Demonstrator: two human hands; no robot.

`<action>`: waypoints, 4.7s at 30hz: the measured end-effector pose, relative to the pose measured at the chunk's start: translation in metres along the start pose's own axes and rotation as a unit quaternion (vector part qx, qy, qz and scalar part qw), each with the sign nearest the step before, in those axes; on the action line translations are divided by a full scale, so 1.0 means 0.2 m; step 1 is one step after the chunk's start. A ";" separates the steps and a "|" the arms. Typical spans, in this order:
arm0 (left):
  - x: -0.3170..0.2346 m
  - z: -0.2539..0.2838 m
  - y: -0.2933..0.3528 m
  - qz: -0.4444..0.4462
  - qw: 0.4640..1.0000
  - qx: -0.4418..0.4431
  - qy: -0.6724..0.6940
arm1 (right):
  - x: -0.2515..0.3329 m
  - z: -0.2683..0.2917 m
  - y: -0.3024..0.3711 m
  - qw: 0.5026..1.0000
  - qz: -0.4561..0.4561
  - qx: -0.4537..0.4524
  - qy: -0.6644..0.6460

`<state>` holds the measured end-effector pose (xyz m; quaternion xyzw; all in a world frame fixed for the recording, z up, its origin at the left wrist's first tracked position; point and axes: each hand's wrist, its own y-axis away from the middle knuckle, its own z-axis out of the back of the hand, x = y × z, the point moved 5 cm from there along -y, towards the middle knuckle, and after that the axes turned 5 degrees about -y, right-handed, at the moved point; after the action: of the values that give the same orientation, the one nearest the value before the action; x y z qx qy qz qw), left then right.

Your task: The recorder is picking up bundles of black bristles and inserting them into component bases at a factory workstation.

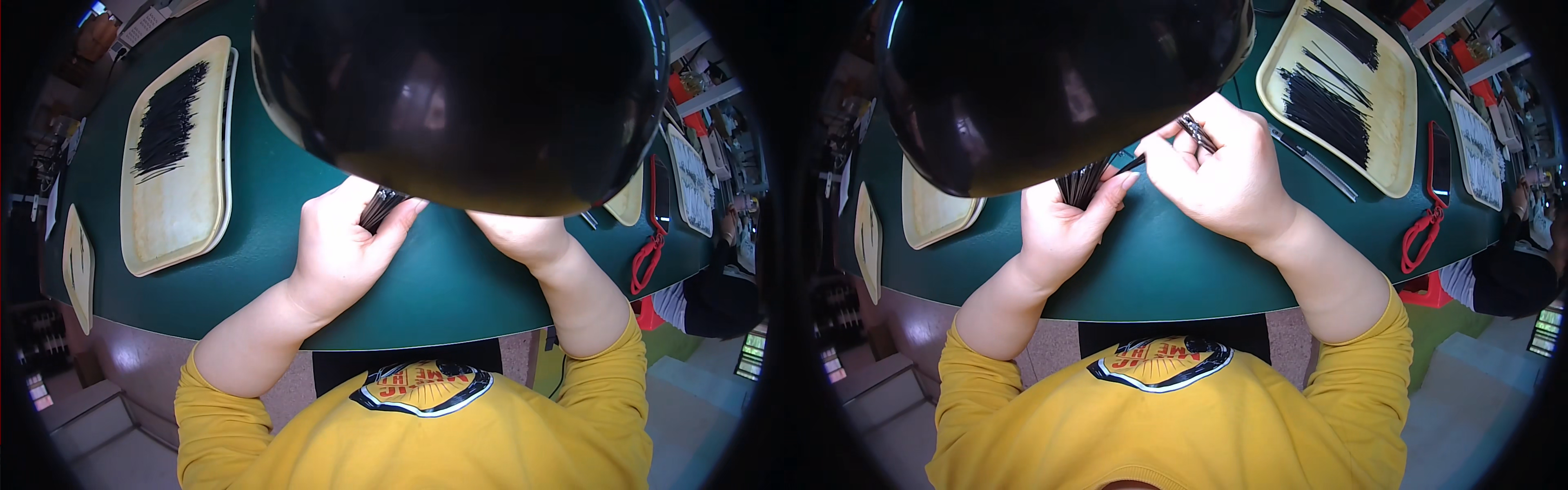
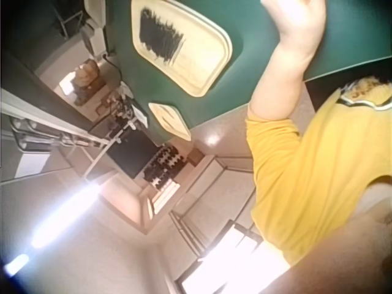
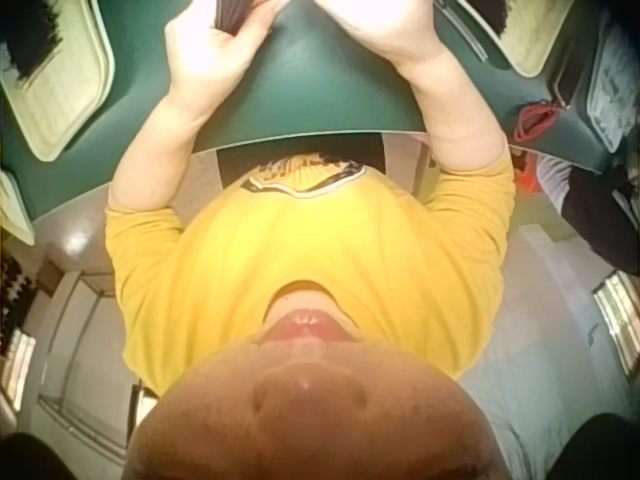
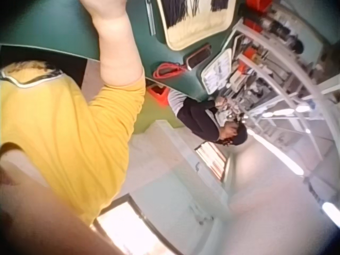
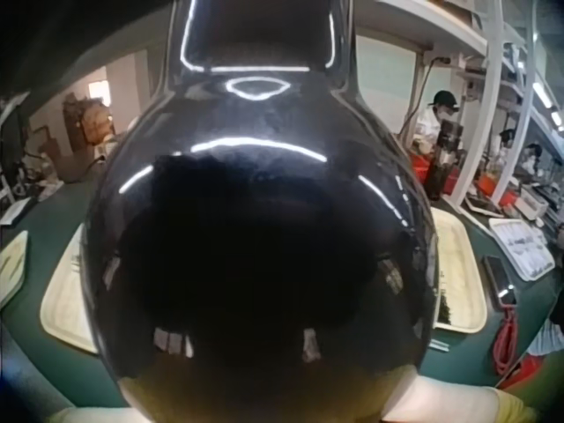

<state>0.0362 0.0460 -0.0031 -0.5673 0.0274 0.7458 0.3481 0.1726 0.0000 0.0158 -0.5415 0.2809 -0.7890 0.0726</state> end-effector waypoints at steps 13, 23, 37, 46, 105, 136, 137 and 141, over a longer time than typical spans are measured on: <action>0.01 -0.03 0.03 0.241 0.956 0.090 0.140 | -0.04 -0.01 0.01 0.999 0.007 0.042 0.016; 0.00 -0.06 0.02 0.268 0.913 0.146 0.270 | -0.04 -0.04 -0.02 0.954 -0.156 0.061 -0.250; 0.01 -0.08 0.05 0.308 0.839 0.171 0.415 | -0.04 -0.06 0.01 0.934 -0.204 0.187 -0.225; 0.00 -0.08 0.04 0.294 0.855 0.180 0.389 | -0.07 -0.09 0.03 0.868 -0.271 0.184 -0.374; 0.07 -0.11 0.04 0.301 0.897 0.172 0.274 | -0.01 0.10 -0.06 0.836 -0.096 -0.178 -0.510; 0.01 -0.07 0.05 0.286 0.846 0.174 0.415 | -0.02 -0.09 0.01 0.910 -0.219 0.122 -0.331; 0.00 -0.07 0.05 0.285 0.846 0.175 0.415 | -0.07 -0.07 0.02 0.915 -0.215 0.097 -0.327; 0.01 -0.06 0.05 0.287 0.854 0.163 0.402 | -0.05 -0.06 0.00 0.918 -0.198 0.034 -0.341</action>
<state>0.0413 0.0345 -0.0128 -0.7194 0.4477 0.5046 0.1652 0.1653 0.0077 0.0044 -0.8194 0.0996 -0.5639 0.0246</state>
